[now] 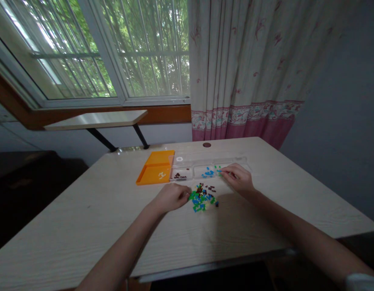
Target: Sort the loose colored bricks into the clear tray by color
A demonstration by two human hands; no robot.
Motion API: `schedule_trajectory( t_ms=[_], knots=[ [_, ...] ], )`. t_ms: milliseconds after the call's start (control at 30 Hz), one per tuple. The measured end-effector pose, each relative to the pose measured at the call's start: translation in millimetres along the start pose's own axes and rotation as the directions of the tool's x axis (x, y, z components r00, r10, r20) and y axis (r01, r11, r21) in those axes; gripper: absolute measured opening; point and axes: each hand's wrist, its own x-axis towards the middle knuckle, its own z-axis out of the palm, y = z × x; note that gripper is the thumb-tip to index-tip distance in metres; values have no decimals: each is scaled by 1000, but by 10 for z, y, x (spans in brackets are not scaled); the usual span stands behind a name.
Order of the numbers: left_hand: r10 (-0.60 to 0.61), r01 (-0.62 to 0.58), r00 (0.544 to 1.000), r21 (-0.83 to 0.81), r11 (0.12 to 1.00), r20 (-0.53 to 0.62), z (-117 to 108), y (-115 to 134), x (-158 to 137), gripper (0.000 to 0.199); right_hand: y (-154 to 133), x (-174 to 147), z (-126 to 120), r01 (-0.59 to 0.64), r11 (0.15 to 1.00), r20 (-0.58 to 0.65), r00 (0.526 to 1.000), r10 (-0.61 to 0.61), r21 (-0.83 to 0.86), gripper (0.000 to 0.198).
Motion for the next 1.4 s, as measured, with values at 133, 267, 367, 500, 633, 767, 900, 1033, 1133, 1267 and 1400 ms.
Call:
schedule_trajectory(
  t_ms=[133,267,367,500,633,767,900,1033,1133,1267,1400],
  knots=[
    [-5,4,1000,18,1000,4,-4,4,2,18,4,-2,5,-8,1000,0,1000,8,-6,11],
    [8,-8,1000,31,999,0,-6,4,4,17,29,0,20,-55,998,78,995,58,-38,14],
    [15,-14,1000,18,1000,-18,0,-4,3,16,63,0,40,-108,990,176,977,122,-87,14],
    [20,-21,999,-27,999,-40,6,-10,3,15,120,-7,92,-178,974,250,946,208,-140,15],
    [13,-14,999,-27,1000,-36,2,0,7,14,199,2,192,-206,960,271,929,252,-188,16],
    [-1,1,1000,-24,1000,-13,-5,10,12,15,276,23,281,-181,951,292,923,252,-251,17],
    [8,-9,1000,-39,999,-26,-1,14,14,15,250,18,271,-139,964,313,927,207,-227,18],
    [12,-13,999,-35,999,-37,9,17,16,16,114,-53,240,-84,989,409,904,125,-118,16],
    [9,-10,999,-32,999,-34,7,17,14,16,6,-135,250,-38,998,505,861,56,-45,15],
    [-8,7,1000,-60,998,-15,-9,16,10,16,-82,-202,268,0,1000,547,837,-9,16,14],
    [-77,60,996,-282,958,-49,15,72,33,20,-136,-209,258,49,995,523,848,-85,81,16]
  ],
)
